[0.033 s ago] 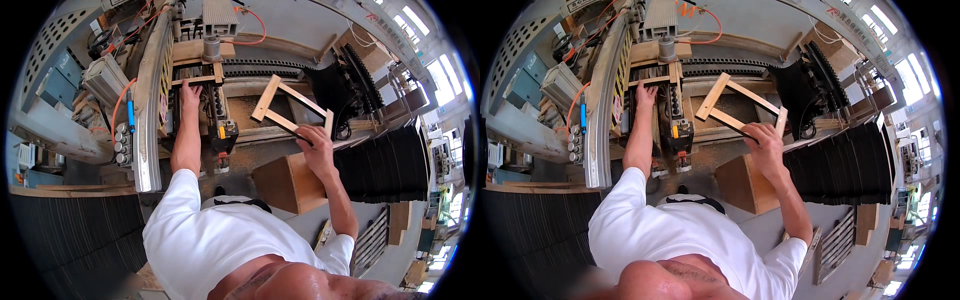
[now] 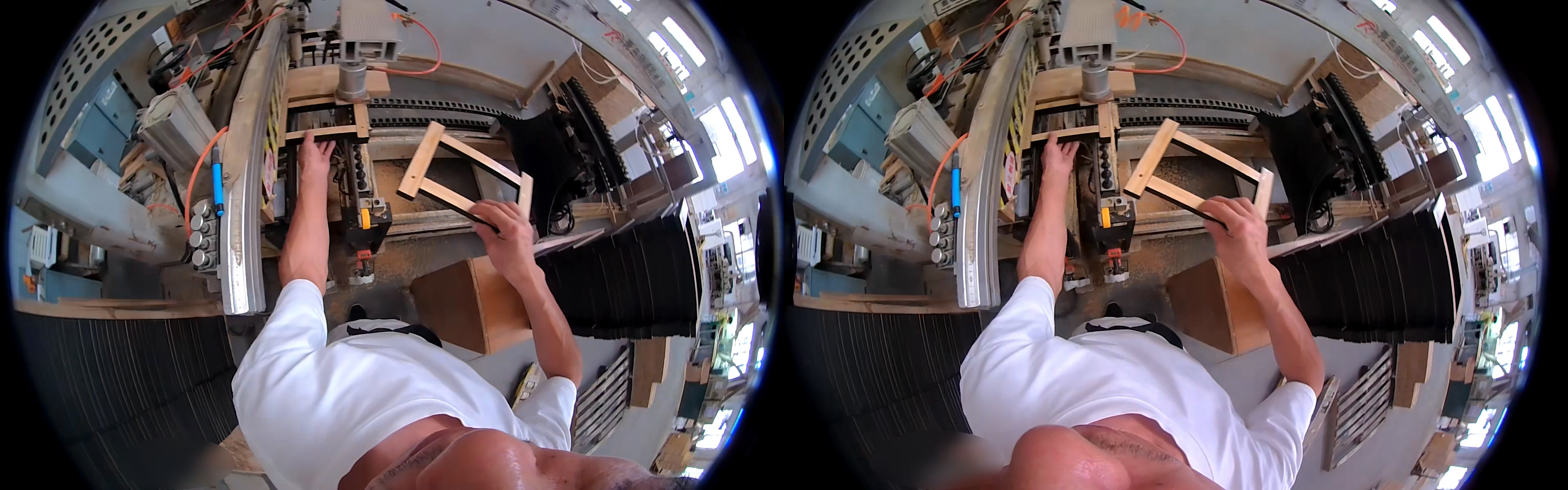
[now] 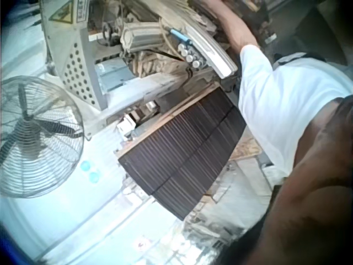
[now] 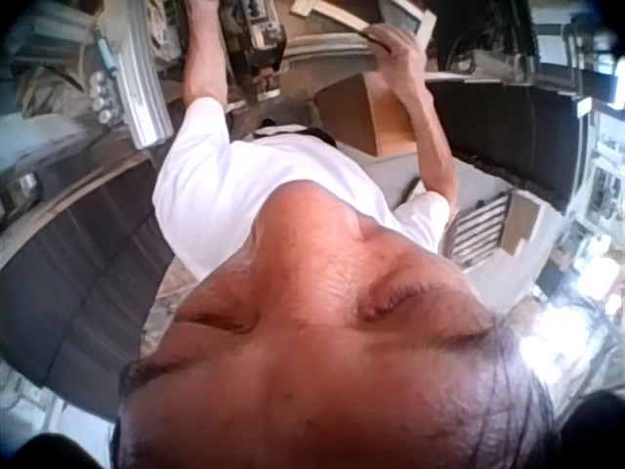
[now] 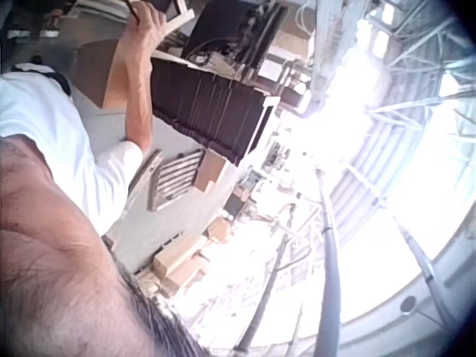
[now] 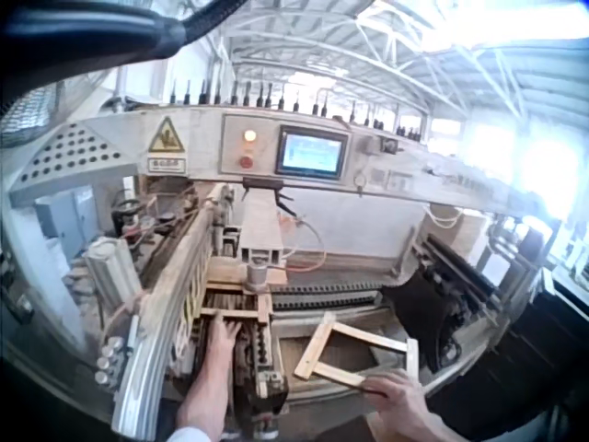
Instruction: The person repeatedly picks up a small wooden frame, places it into a machine jig, and then removes it to place it on a stack. This cycle is performed multiple times throughout the clip.
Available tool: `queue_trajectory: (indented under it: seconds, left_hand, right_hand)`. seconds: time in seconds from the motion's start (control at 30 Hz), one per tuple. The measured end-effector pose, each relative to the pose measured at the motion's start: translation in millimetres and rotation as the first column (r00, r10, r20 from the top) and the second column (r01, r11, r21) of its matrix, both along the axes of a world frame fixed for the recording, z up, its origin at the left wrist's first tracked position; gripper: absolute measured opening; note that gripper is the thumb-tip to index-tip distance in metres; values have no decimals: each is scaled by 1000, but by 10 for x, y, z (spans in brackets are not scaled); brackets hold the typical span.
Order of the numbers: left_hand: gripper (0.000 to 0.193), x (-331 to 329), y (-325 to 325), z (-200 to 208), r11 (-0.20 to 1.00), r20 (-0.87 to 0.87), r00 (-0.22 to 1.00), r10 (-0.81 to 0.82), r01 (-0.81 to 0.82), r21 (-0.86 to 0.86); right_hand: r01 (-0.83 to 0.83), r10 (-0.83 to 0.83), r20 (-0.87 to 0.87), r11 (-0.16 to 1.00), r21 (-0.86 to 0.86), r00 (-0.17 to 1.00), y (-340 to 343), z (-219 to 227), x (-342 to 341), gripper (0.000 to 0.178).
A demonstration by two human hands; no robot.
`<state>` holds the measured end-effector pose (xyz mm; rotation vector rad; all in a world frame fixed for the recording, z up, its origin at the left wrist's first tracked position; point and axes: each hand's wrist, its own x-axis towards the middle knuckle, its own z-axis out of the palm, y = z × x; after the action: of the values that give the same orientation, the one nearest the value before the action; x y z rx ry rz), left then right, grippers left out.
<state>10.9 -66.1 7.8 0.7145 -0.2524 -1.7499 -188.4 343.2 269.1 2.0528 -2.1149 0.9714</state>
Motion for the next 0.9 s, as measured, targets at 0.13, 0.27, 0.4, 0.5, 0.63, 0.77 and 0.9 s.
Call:
queue_trajectory:
  seconds: [0.13,0.27,0.4,0.5,0.63,0.77,0.9]
  left_hand:
    - [59,13,406,54,996,10,999,39,-40,85]
    - [35,269,1067,-16,994,-102,989,-103,99,-49]
    - [32,400,1394,-10,969,-110,975,-191,170,-179]
    - [31,379,1461,41,977,-122,980,-159,139,-159]
    - [29,364,1504,-27,985,-118,989,-84,64,-159]
    - [33,245,1656,152,998,16,999,51,-50,-41]
    - [37,394,2114,208,997,4,998,66,-66,-35]
  right_hand:
    - [-169,166,-53,985,-41,985,-729,-326,104,22]
    - [-389,381,-91,916,-96,920,-1603,-807,277,22]
    - [-529,526,-56,848,-40,848,-2323,-1313,505,27]
    - [-591,589,-52,807,-19,806,-2511,-1509,521,28]
    - [-610,614,-17,786,107,789,-2609,-1532,532,29]
    - [-641,641,-2,767,29,768,-2882,-1701,429,28]
    - [-612,610,-59,790,-26,790,-3363,-1731,359,27]
